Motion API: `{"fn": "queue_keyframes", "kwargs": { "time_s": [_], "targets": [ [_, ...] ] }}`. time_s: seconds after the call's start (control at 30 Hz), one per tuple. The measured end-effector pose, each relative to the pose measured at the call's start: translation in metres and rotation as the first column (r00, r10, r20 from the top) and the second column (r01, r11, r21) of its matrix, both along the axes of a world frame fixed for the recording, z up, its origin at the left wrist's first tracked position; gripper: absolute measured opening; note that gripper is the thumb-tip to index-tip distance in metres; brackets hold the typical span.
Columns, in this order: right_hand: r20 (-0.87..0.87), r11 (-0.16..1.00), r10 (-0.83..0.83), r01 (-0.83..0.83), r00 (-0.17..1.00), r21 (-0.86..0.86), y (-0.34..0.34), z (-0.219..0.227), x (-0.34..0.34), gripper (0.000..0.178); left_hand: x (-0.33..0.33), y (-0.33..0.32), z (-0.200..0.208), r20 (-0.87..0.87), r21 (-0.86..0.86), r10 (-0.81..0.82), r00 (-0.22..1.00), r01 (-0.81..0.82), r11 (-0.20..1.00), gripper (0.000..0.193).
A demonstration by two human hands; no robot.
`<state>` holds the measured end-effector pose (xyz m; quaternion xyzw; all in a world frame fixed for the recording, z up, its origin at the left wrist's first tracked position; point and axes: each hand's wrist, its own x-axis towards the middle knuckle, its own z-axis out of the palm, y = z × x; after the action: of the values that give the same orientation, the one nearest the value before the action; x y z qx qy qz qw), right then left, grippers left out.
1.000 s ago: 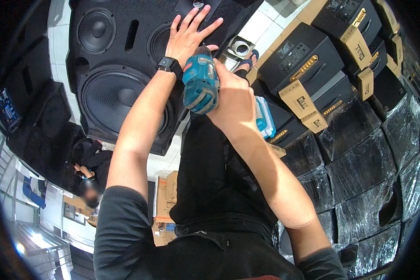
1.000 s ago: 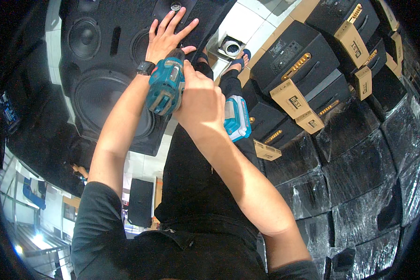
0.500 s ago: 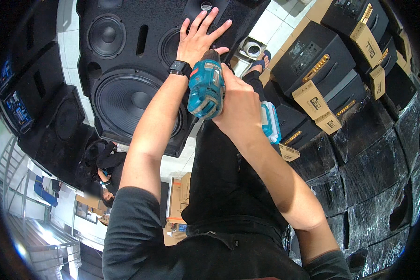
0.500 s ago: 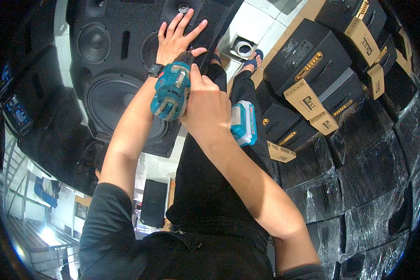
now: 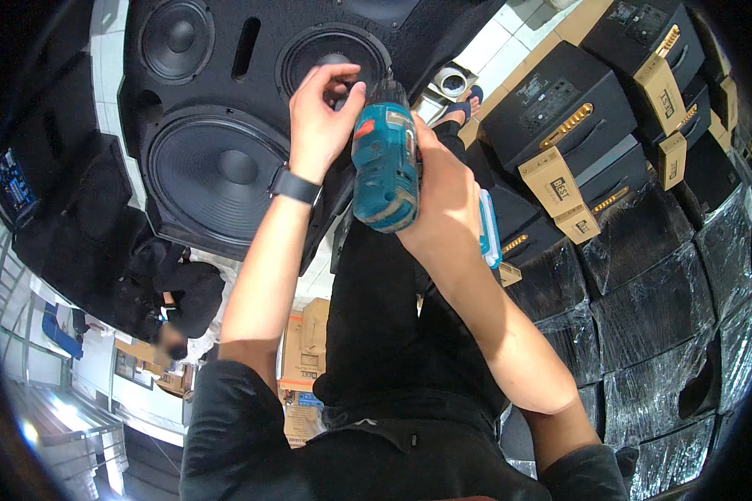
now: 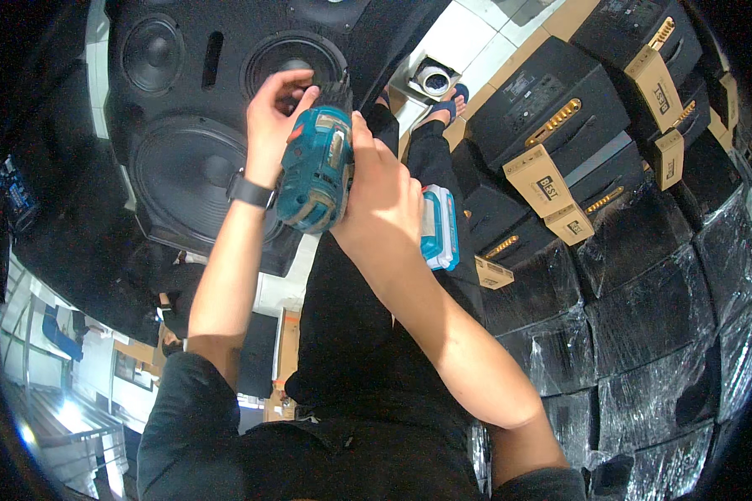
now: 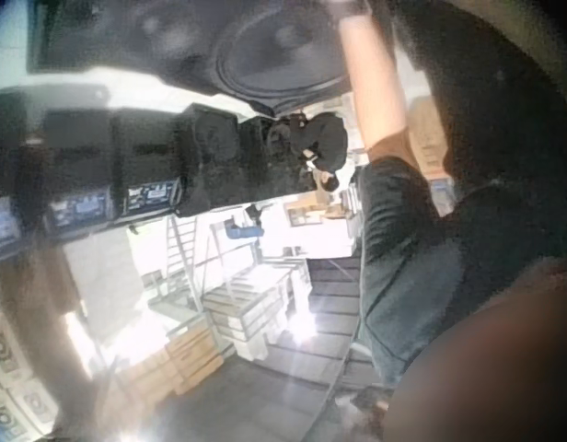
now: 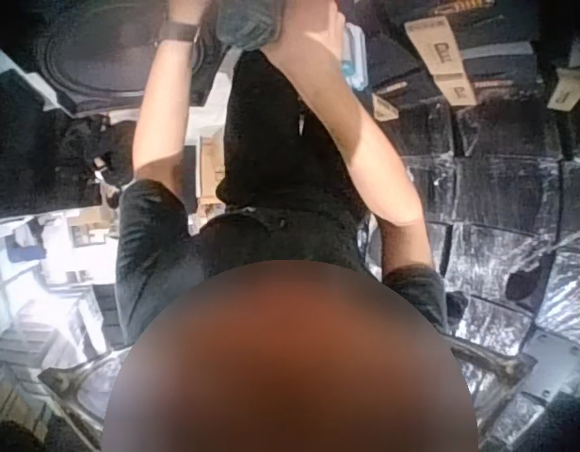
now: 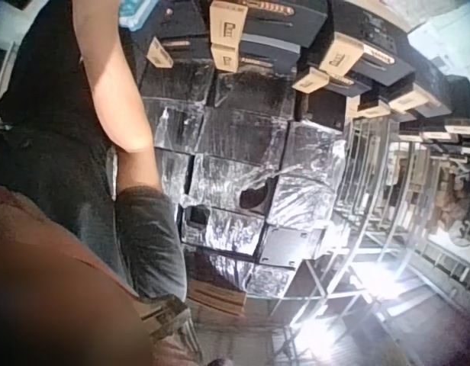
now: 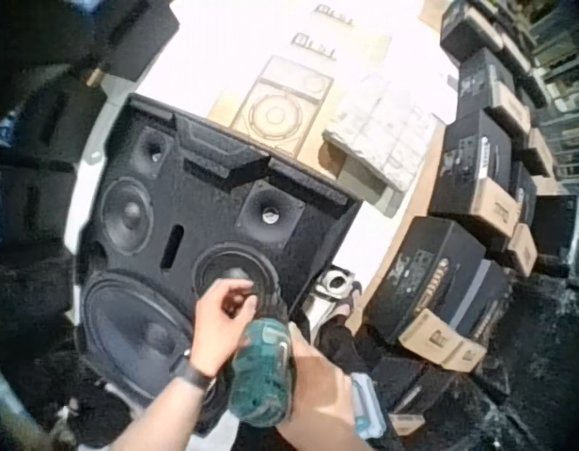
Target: The person uses a cordless drill to fasten screws into a large speaker cabinet, securing the speaker drivers in place. They repeatedly position screws and drive them into multiple locations around the speaker cones.
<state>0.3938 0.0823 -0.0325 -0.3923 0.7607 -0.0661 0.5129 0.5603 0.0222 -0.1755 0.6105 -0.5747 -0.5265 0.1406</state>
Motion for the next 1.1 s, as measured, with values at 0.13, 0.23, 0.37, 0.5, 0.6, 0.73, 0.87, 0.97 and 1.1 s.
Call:
{"fn": "queue_keyframes", "kwargs": {
  "time_s": [0.13,0.23,0.37,0.5,0.6,0.73,0.87,0.97,1.1],
  "targets": [
    [0.108,0.981,-0.078,0.096,0.991,-0.170,0.016,-0.007,0.000,0.086,-0.003,0.027,-0.003,-0.291,0.366,0.369,0.883,-0.253,0.895,0.032],
    [0.114,0.970,-0.067,0.091,0.991,-0.225,0.026,-0.012,0.002,0.085,-0.015,0.030,-0.010,-0.284,0.255,0.291,0.914,-0.221,0.941,0.037],
    [0.129,0.962,-0.078,0.109,0.989,-0.249,0.033,-0.016,0.004,0.086,-0.025,0.025,-0.017,-0.156,-0.085,0.068,0.985,-0.082,0.993,0.033],
    [0.142,0.960,-0.119,0.150,0.983,-0.238,0.034,-0.017,0.008,0.085,-0.030,0.025,-0.024,-0.102,-0.199,0.042,0.994,-0.062,0.978,0.027],
    [0.122,0.957,-0.126,0.153,0.985,-0.246,0.032,-0.019,0.009,0.084,-0.030,0.025,-0.027,-0.069,-0.217,0.034,0.997,-0.048,0.975,0.027],
    [0.150,0.940,-0.143,0.181,0.978,-0.289,0.027,-0.019,0.005,0.080,-0.029,0.015,-0.023,-0.049,-0.238,0.025,0.999,-0.036,0.971,0.028],
    [0.140,0.948,-0.149,0.181,0.979,-0.260,0.019,-0.015,0.004,0.077,-0.020,-0.014,-0.009,0.185,-0.436,-0.288,0.939,0.341,0.833,0.055],
    [0.137,0.969,-0.155,0.178,0.978,-0.173,0.012,-0.007,0.002,0.078,-0.024,-0.036,-0.008,0.303,-0.353,-0.516,0.802,0.597,0.721,0.094],
    [0.160,0.982,-0.186,0.189,0.970,-0.008,0.002,0.000,-0.001,0.078,-0.051,-0.047,-0.020,0.437,-0.406,-0.500,0.748,0.660,0.632,0.105]
  ]
}}
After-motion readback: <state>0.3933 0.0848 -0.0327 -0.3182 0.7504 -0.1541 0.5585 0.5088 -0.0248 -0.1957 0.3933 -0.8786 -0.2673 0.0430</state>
